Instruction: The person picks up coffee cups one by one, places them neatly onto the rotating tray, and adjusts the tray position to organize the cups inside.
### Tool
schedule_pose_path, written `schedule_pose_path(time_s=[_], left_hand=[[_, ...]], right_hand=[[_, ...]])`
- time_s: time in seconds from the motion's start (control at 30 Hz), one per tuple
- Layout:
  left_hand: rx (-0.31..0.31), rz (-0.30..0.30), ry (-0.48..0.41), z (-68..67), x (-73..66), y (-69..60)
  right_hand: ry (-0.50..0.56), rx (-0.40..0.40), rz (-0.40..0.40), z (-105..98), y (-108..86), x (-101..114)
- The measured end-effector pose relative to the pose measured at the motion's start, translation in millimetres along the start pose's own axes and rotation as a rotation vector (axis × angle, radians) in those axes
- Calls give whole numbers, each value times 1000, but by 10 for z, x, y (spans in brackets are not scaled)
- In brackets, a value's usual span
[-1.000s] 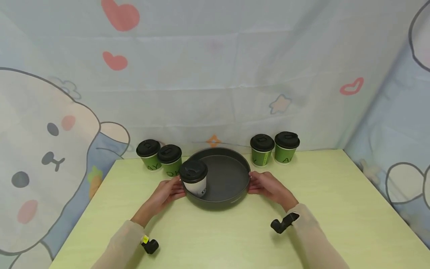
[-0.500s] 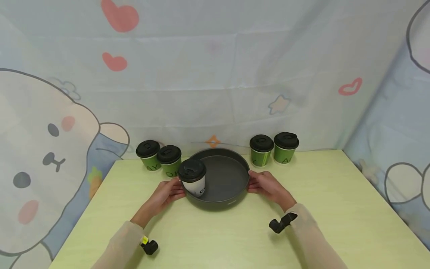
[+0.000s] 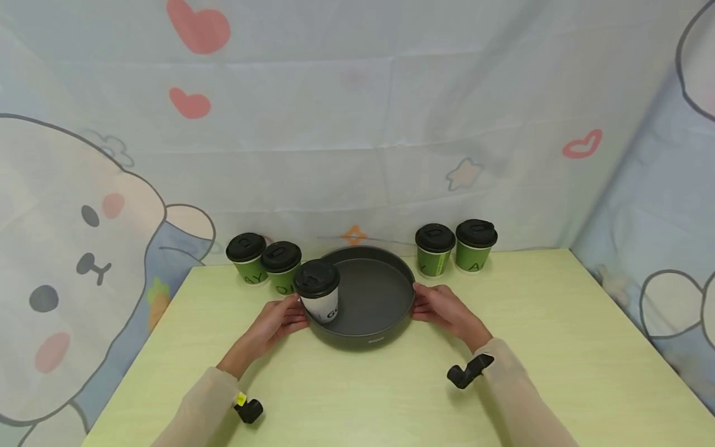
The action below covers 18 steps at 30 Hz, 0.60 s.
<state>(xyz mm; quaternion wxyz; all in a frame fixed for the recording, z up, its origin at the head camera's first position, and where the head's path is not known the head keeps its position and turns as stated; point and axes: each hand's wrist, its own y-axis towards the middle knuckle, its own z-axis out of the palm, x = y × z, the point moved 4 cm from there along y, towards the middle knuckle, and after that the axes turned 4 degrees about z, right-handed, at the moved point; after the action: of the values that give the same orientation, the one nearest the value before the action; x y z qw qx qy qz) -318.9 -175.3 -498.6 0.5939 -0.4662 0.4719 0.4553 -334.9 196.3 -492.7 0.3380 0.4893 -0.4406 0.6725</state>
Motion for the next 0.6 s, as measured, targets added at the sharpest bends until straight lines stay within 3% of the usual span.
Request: schedule_pose_path(time_s=[0.27, 0.37, 0.47, 0.6], left_hand=[[-5, 4, 8, -7, -8, -20], [-4, 0, 10, -6, -15, -20], [9, 0, 18, -5, -8, -9], [16, 2, 18, -17, 4, 15]], right_hand=[[61, 127, 56, -7, -80, -51], [8, 114, 45, -4, -125, -22], [-145, -31, 5, -49, -156, 48], [-512, -390, -89, -138, -213, 207]])
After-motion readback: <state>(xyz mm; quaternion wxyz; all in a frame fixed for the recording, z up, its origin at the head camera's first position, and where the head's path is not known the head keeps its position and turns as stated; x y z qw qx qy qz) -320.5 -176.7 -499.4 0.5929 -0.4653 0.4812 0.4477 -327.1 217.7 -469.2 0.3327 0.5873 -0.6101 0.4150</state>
